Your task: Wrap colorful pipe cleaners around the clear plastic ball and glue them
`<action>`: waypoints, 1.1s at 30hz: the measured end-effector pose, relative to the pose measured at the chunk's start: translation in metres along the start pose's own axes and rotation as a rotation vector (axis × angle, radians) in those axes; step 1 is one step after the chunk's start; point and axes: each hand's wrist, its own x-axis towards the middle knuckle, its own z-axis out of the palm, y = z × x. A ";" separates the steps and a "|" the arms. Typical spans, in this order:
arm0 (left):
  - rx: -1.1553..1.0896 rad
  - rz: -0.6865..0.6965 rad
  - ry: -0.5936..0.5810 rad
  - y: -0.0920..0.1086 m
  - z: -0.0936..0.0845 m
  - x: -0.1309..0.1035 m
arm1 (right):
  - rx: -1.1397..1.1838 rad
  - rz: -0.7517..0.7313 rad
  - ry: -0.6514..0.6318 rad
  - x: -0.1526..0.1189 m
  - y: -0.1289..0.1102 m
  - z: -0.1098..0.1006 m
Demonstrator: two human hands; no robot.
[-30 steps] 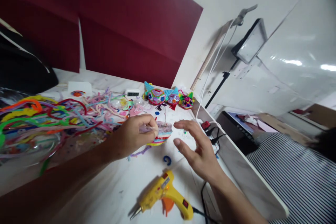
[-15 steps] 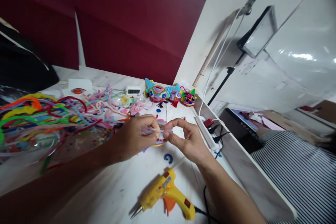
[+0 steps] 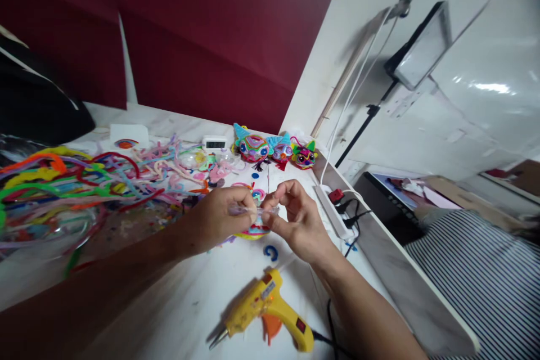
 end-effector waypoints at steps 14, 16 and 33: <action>-0.265 -0.109 -0.074 -0.001 -0.014 0.003 | 0.203 0.095 0.045 0.004 -0.014 -0.017; -0.346 -0.137 -0.077 -0.003 -0.014 0.003 | 0.217 0.088 0.058 0.005 -0.015 -0.019; -0.556 -0.082 -0.134 -0.018 -0.015 0.007 | 0.288 0.107 0.071 0.007 -0.014 -0.022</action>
